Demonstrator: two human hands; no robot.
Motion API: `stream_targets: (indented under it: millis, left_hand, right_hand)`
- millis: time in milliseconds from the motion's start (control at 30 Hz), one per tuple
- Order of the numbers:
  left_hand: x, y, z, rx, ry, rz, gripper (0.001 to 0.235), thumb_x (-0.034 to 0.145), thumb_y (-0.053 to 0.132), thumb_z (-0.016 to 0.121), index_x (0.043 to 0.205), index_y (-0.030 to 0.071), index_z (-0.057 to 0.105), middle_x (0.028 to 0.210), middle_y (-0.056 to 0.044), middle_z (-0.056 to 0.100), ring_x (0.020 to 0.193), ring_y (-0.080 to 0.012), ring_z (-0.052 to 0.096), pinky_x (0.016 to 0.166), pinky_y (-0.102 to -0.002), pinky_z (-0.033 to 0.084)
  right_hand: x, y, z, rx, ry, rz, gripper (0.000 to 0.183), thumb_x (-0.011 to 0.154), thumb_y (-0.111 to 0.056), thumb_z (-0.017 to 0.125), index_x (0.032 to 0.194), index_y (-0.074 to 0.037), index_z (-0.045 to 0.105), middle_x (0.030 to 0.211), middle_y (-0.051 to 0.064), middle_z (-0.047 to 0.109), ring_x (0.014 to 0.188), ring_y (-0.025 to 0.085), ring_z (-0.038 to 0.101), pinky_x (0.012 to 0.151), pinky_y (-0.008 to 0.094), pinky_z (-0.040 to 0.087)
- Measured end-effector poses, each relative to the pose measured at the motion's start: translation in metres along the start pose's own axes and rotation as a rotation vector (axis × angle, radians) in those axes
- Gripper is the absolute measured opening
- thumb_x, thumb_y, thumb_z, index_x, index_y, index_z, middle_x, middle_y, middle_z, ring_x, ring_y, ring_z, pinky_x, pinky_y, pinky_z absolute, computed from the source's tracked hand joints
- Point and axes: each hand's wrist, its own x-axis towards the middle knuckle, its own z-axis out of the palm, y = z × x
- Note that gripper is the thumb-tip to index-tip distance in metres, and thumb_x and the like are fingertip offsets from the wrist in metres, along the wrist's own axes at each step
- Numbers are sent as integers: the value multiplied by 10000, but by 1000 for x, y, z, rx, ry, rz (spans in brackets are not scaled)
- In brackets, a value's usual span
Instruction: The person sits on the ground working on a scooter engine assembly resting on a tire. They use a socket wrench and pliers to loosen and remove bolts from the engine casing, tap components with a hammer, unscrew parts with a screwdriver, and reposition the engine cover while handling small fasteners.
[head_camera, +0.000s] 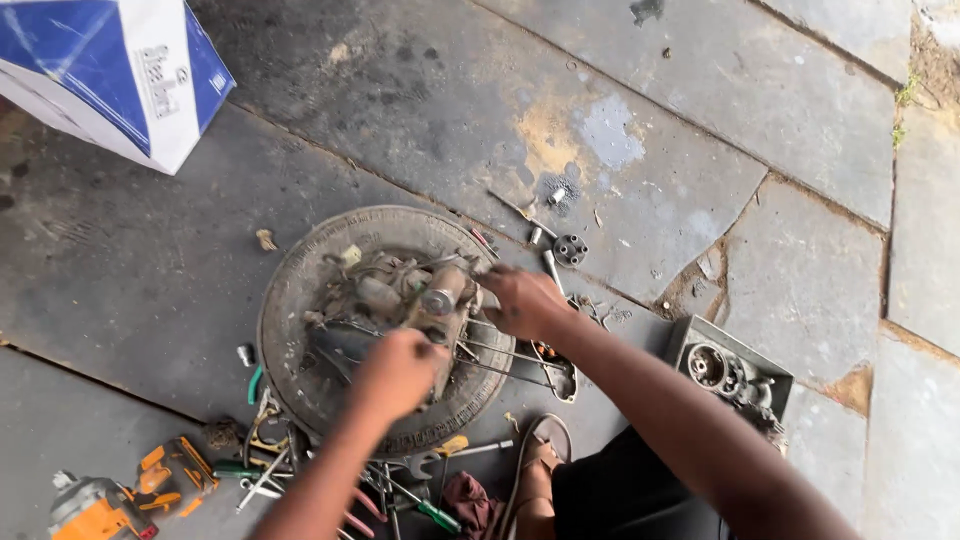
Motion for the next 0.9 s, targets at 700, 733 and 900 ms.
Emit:
stream_targets:
  millis: [700, 733, 900]
  left_hand:
    - [75, -86, -77, 182, 252, -291, 572, 1026, 560, 502, 1257, 81, 713, 1265, -212, 682, 1197, -408, 639, 1019, -521, 487]
    - [86, -106, -82, 187, 255, -296, 572, 1026, 560, 502, 1257, 81, 713, 1265, -212, 682, 1197, -408, 639, 1019, -521, 487]
    - [135, -200, -87, -602, 453, -355, 774, 1003, 659, 510, 1279, -51, 647, 1325, -248, 674, 1255, -373, 612, 1064, -487, 472]
  right_hand:
    - [-31, 10, 113, -234, -291, 361, 879, 712, -347, 891, 1359, 21, 423, 1175, 209, 560, 1100, 347, 590, 907, 462, 510]
    - [-28, 9, 112, -229, -291, 355, 879, 712, -347, 891, 1359, 21, 423, 1175, 209, 560, 1100, 347, 590, 907, 462, 510]
    - [-30, 5, 97, -60, -285, 406, 767, 726, -292, 845, 1323, 1, 463, 1123, 172, 577, 1078, 314, 587, 942, 462, 496]
